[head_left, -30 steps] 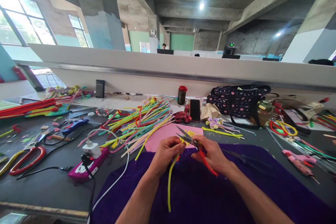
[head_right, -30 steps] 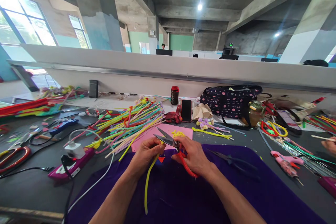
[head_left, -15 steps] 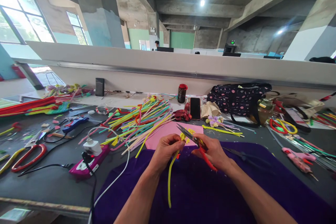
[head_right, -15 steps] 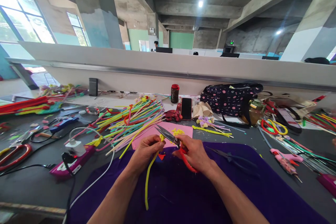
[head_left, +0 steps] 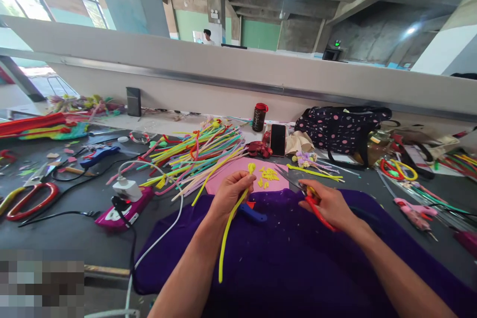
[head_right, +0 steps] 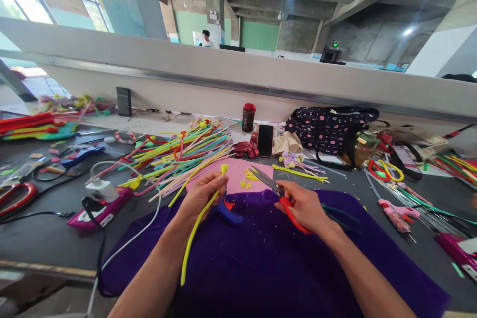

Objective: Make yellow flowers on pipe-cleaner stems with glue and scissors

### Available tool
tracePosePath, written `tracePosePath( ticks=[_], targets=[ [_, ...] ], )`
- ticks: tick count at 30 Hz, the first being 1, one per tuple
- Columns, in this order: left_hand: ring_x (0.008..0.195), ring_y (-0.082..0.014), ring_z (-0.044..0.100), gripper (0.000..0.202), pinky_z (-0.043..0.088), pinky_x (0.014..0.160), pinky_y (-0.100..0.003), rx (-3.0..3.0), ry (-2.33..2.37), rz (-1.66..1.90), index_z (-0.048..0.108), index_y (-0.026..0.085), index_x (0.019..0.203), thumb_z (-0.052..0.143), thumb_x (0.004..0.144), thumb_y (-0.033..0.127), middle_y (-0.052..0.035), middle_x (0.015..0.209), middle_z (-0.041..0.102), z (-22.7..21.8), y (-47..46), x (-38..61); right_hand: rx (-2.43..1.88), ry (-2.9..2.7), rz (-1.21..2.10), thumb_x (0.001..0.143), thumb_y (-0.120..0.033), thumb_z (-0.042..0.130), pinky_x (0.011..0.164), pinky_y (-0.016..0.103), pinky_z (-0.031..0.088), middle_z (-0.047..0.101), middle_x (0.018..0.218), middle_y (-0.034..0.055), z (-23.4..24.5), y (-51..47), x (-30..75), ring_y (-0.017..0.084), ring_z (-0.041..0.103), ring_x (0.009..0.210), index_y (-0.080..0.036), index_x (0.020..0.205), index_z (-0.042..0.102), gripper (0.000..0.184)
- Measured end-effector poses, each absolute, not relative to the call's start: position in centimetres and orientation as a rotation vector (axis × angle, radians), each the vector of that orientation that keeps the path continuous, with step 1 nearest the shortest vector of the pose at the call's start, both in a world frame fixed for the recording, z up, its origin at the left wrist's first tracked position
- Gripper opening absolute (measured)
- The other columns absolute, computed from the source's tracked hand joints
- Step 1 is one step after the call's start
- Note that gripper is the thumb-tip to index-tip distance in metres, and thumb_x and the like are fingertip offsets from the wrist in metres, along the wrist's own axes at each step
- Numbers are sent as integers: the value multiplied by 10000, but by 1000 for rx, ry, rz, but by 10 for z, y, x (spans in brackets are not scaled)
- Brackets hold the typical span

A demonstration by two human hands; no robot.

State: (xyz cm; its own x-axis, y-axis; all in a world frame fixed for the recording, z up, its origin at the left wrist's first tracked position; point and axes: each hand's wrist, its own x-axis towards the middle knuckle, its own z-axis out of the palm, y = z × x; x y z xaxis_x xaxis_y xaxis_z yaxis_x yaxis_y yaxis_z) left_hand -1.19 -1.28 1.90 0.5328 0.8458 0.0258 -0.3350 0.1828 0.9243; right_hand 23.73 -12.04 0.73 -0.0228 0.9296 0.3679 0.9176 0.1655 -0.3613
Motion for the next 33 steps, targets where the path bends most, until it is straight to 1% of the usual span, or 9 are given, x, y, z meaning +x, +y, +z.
tracePosePath(
  ticks=[6,11,14,18,21,24,28,30,33],
  targets=[
    [323,-18,350,234,207,326,-155,1094,549,893,527,141,625,641,656,344,37,479,517,18,-13,-10,-1976,-2059,108,689,-380,608,542,259,401,617,765,-3,-7,-154,267,164,564,602,-290,1179,475,515],
    [329,-25,377,229,225,323,-149,1072,592,915,534,138,640,653,643,334,37,483,519,19,-10,-11,-2077,-2123,60,698,-315,579,592,270,409,639,820,23,-9,-161,273,195,585,707,-277,1182,487,494],
    [324,-27,377,230,237,316,-147,1038,628,955,531,139,647,655,637,333,41,480,515,21,-8,-12,-2100,-2151,113,719,-304,536,621,269,422,640,924,35,-9,-157,275,195,591,762,-275,1207,467,494],
    [327,-32,391,215,248,311,-146,1034,598,965,539,143,692,651,645,320,44,489,521,22,-8,-13,-2102,-2248,155,711,-277,521,724,285,425,575,1124,41,-11,-152,279,216,551,949,-281,1238,438,533],
    [323,-31,393,201,247,309,-145,1032,587,972,535,146,695,645,658,310,46,488,521,22,-7,-14,-2161,-2295,143,714,-262,523,745,301,422,547,1163,43,-10,-153,279,228,537,987,-296,1254,416,552],
    [324,-32,396,198,253,310,-146,1015,587,992,531,148,688,646,658,306,47,485,522,21,-6,-15,-2249,-2328,26,723,-263,534,709,325,427,572,1110,63,-7,-154,274,245,576,912,-310,1237,433,526],
    [321,-29,390,210,252,305,-146,1028,588,1003,517,146,652,643,659,313,44,482,521,22,-6,-15,-2318,-2341,-288,738,-277,553,650,344,428,616,952,90,4,-157,257,247,607,748,-266,1173,500,439],
    [314,-26,382,217,245,300,-146,1046,605,996,509,145,634,639,662,316,44,477,519,23,-6,-15,-2185,-2346,-366,789,-263,504,656,315,425,618,905,77,13,-156,244,221,602,750,-245,1134,524,346],
    [307,-27,375,223,244,295,-148,1060,628,990,510,144,631,640,657,324,46,465,512,24,-7,-14,-1909,-2366,-310,857,-244,413,657,262,413,617,877,55,26,-148,224,176,591,770,-232,1048,565,244]
  ],
)
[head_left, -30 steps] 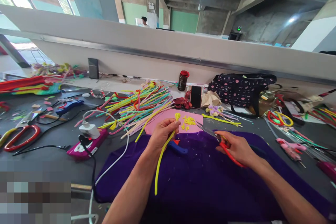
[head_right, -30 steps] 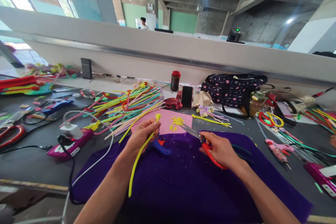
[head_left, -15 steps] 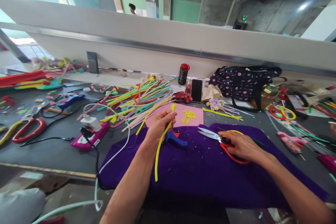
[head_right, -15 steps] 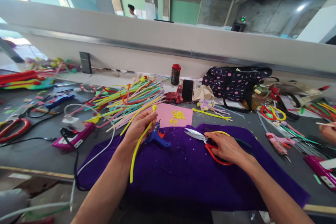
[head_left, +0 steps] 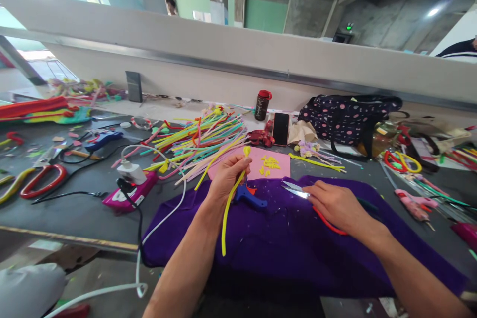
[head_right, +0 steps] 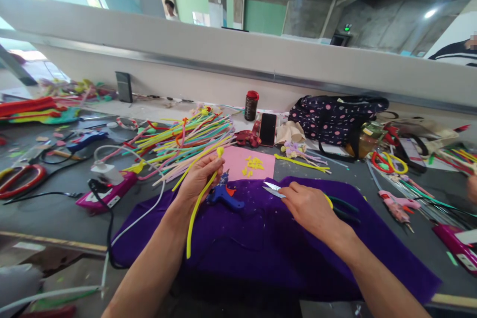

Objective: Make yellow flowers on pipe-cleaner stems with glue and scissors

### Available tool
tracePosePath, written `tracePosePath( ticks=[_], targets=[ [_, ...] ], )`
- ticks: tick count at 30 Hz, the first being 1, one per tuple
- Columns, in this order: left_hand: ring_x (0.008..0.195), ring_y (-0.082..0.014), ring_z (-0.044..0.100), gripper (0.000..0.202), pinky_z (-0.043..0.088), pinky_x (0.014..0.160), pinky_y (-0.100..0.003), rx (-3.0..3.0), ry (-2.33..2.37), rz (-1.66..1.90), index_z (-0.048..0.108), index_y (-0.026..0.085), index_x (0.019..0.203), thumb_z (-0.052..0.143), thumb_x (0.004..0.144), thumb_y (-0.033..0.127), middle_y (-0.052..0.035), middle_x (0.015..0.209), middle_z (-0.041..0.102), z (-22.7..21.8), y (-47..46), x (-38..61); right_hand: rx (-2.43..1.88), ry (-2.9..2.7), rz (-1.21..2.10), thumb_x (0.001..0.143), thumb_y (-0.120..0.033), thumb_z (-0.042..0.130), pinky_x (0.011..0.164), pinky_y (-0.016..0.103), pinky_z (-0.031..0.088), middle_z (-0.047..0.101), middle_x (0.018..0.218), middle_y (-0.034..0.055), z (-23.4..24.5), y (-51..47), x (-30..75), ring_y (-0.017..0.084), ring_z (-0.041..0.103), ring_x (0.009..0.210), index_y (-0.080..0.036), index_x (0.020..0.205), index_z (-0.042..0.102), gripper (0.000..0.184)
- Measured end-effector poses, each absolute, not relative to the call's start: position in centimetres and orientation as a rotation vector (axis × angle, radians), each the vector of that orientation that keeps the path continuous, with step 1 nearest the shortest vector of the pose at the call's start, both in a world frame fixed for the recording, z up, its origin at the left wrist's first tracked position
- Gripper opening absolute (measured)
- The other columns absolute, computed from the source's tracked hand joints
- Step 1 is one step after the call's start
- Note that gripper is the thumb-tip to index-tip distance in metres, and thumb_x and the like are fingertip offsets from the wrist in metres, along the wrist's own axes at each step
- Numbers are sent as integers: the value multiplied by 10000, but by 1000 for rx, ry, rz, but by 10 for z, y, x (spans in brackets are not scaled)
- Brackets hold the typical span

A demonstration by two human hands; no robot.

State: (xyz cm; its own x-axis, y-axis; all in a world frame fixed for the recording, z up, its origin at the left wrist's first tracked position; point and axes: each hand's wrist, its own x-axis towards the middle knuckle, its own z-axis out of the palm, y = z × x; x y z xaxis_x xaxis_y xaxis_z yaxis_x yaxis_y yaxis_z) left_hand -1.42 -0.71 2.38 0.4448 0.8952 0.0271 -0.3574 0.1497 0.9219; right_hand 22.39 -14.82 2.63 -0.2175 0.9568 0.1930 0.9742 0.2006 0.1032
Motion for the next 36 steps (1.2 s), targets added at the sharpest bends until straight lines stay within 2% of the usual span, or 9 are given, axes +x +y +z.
tracePosePath(
  ticks=[4,9,16,28,36],
  targets=[
    [311,-29,377,236,247,301,-153,1062,638,993,513,145,629,644,647,341,46,471,516,23,-7,-13,-1729,-2350,-174,859,-223,429,654,233,389,622,808,38,32,-125,206,146,585,745,-202,887,607,181],
    [325,-29,381,244,229,312,-155,1081,629,931,519,139,637,646,648,346,39,491,518,17,-6,-8,-1700,-2310,33,797,-248,542,569,215,357,613,710,5,13,-97,190,124,561,633,-183,746,571,88],
    [329,-24,376,222,231,323,-151,1162,646,866,522,144,635,633,671,333,45,495,519,23,-1,-5,-1609,-2231,-41,833,-228,496,608,225,375,567,826,38,-17,-86,168,135,546,719,-177,823,522,59],
    [336,-27,375,198,236,323,-146,1128,715,938,534,154,686,637,665,322,50,494,513,0,19,-19,-1620,-2219,-62,823,-233,517,563,230,361,575,708,18,-28,-92,185,131,536,635,-171,741,525,103],
    [324,-32,377,251,225,323,-157,1091,739,879,532,144,683,670,625,345,41,493,528,-2,10,-12,-1531,-2109,146,853,-282,466,571,218,393,621,712,10,-27,-91,195,123,572,627,-187,771,577,168]
  ],
)
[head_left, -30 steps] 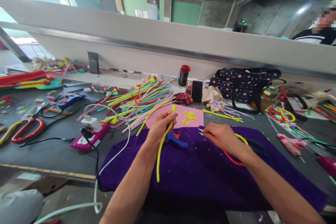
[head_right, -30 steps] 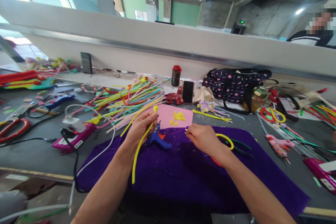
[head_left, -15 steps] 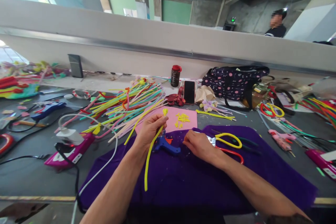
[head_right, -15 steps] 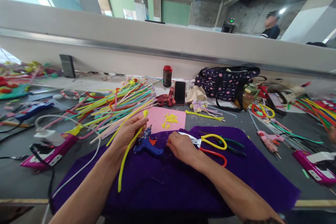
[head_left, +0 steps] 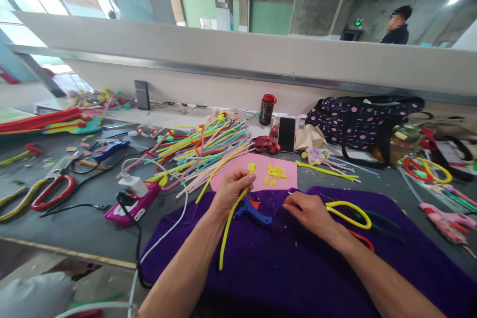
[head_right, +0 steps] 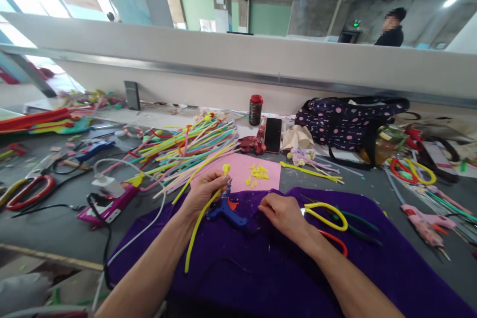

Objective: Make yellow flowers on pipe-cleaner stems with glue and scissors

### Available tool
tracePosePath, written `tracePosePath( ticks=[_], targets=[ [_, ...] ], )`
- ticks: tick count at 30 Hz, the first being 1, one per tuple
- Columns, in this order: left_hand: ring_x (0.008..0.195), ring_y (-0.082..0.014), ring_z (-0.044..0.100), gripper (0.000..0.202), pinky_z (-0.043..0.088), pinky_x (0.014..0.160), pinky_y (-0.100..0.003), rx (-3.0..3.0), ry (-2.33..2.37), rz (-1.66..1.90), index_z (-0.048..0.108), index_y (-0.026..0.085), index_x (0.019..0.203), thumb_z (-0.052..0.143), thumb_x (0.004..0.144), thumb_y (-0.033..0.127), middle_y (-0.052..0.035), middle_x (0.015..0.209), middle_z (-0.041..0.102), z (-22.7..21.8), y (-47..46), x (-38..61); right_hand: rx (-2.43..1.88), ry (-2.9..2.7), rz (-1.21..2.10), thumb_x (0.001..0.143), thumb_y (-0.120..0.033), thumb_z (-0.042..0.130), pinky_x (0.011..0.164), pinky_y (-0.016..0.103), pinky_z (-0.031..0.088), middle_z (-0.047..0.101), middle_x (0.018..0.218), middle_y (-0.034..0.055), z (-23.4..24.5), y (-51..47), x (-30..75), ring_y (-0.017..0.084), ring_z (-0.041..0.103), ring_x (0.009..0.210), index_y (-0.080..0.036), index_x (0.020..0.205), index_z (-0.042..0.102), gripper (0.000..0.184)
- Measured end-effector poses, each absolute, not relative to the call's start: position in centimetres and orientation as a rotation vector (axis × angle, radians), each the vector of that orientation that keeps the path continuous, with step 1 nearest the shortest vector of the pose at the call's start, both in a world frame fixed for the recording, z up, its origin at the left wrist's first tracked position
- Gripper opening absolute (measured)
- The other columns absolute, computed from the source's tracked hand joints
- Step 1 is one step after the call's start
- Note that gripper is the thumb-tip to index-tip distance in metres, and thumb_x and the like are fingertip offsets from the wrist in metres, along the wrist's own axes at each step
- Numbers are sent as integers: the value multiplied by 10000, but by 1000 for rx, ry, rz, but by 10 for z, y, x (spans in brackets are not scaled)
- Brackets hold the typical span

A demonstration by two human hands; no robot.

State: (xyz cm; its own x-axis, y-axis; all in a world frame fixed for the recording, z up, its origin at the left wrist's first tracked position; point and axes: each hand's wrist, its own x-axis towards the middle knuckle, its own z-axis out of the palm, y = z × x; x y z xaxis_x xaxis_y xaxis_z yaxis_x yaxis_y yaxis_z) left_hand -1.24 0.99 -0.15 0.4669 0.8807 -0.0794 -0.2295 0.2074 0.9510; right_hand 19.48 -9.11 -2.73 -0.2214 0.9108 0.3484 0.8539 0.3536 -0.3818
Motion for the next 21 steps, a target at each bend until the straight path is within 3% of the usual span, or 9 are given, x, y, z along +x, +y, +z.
tracePosePath(
  ticks=[14,18,21],
  targets=[
    [314,-25,361,222,204,324,-156,1043,775,778,527,157,653,652,641,340,45,474,527,-6,7,-6,-1489,-2163,-39,871,-236,437,576,228,391,624,720,33,-28,-85,205,126,577,640,-172,866,602,177],
    [310,-22,349,200,188,326,-156,1062,796,816,545,157,642,674,621,309,41,452,529,3,2,-6,-1470,-2168,41,863,-238,446,570,230,391,619,704,30,-24,-87,203,128,567,630,-172,851,604,171],
    [373,-40,414,177,262,368,-158,1094,797,862,562,155,635,681,620,285,30,487,540,10,1,-10,-1463,-2112,177,859,-220,448,598,231,408,628,737,30,-19,-89,199,132,575,669,-180,866,597,155]
  ],
)
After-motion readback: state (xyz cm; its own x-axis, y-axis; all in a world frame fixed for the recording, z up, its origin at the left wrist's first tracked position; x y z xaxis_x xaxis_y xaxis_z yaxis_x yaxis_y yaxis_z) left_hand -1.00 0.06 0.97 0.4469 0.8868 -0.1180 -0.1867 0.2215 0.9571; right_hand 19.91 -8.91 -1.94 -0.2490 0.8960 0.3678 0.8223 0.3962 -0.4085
